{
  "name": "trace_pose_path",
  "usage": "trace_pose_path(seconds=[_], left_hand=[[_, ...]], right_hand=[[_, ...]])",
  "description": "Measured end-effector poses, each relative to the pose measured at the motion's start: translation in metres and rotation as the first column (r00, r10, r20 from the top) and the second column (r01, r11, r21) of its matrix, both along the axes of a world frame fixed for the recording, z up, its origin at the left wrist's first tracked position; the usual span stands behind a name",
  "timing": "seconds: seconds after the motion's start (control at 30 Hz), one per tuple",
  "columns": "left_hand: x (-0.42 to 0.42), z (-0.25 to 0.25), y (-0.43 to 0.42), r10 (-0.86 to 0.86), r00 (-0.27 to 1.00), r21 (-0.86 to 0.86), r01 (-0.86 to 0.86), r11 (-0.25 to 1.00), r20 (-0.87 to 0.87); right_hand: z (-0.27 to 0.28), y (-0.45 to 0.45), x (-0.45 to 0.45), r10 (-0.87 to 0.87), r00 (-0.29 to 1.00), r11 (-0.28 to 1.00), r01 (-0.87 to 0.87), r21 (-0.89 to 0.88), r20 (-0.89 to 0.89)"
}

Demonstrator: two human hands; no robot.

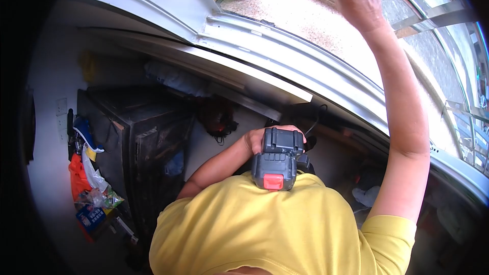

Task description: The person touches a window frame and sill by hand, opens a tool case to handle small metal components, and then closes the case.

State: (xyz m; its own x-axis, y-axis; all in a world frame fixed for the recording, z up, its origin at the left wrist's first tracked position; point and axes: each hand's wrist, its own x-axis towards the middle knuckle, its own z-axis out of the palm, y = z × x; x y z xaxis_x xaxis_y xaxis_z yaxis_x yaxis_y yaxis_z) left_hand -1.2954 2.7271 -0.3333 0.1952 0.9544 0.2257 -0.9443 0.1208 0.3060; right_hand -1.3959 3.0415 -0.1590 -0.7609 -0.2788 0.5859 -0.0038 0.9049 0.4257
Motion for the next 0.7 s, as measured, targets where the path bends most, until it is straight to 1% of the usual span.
trace_pose_path(seconds=[0.03,0.07,0.1,0.13,0.17,0.2,0.27,0.33,0.37,0.4,0.47,0.5,0.6,0.67,0.7], left_hand=[[0.001,0.000,0.000,0.001,1.000,0.001,-0.001,1.000,0.008],[0.002,-0.001,0.000,0.002,1.000,0.002,-0.002,1.000,0.016],[0.001,-0.001,0.000,0.000,1.000,0.002,0.000,1.000,0.016],[0.000,-0.001,0.000,-0.010,1.000,0.005,0.010,1.000,0.008],[-0.001,-0.001,-0.001,-0.021,1.000,0.008,0.021,1.000,0.000],[-0.001,-0.002,-0.001,-0.023,1.000,0.005,0.023,1.000,0.000],[-0.001,-0.003,-0.001,-0.029,1.000,0.001,0.029,1.000,0.012],[-0.001,-0.003,-0.003,-0.025,1.000,-0.008,0.025,1.000,0.012],[-0.001,-0.002,-0.004,-0.021,1.000,-0.012,0.021,1.000,0.013],[0.000,-0.002,-0.005,-0.020,1.000,-0.017,0.020,1.000,0.013],[0.001,-0.001,-0.007,-0.024,0.999,-0.026,0.024,0.999,0.031],[0.001,0.000,-0.008,-0.022,0.999,-0.031,0.023,0.999,0.031],[0.003,-0.001,-0.010,-0.003,0.999,-0.048,0.004,0.999,0.032],[0.001,-0.004,-0.009,-0.005,1.000,-0.031,0.006,0.999,0.020],[0.000,-0.004,-0.009,-0.011,1.000,-0.033,0.011,0.999,0.020]], right_hand=[[-0.008,-0.002,0.007,-0.042,0.999,0.998,0.042,0.051,-0.004],[-0.008,-0.017,0.014,-0.161,0.961,0.976,0.189,-0.109,0.227],[-0.006,-0.032,0.014,-0.209,0.896,0.933,0.303,-0.194,0.393],[0.001,-0.055,0.008,-0.227,0.802,0.869,0.423,-0.257,0.552],[-0.004,-0.064,0.005,-0.029,0.891,0.927,0.193,-0.321,0.452],[-0.011,-0.072,0.003,0.179,0.924,0.932,-0.049,-0.358,0.339],[-0.014,-0.097,-0.007,0.308,0.893,0.931,-0.212,-0.298,0.329],[-0.014,-0.121,-0.011,0.433,0.807,0.864,-0.244,-0.441,0.401],[-0.018,-0.126,-0.017,0.477,0.802,0.852,-0.321,-0.413,0.361],[-0.019,-0.132,-0.021,0.479,0.801,0.850,-0.322,-0.417,0.358],[-0.018,-0.144,-0.028,0.345,0.762,0.910,-0.129,-0.393,0.548],[-0.017,-0.144,-0.033,0.348,0.739,0.905,-0.105,-0.412,0.576],[-0.019,-0.146,-0.032,0.356,0.711,0.897,-0.079,-0.435,0.606],[-0.016,-0.140,-0.023,0.361,0.727,0.890,-0.082,-0.449,0.583],[-0.017,-0.134,-0.018,0.423,0.740,0.867,-0.163,-0.470,0.523]])
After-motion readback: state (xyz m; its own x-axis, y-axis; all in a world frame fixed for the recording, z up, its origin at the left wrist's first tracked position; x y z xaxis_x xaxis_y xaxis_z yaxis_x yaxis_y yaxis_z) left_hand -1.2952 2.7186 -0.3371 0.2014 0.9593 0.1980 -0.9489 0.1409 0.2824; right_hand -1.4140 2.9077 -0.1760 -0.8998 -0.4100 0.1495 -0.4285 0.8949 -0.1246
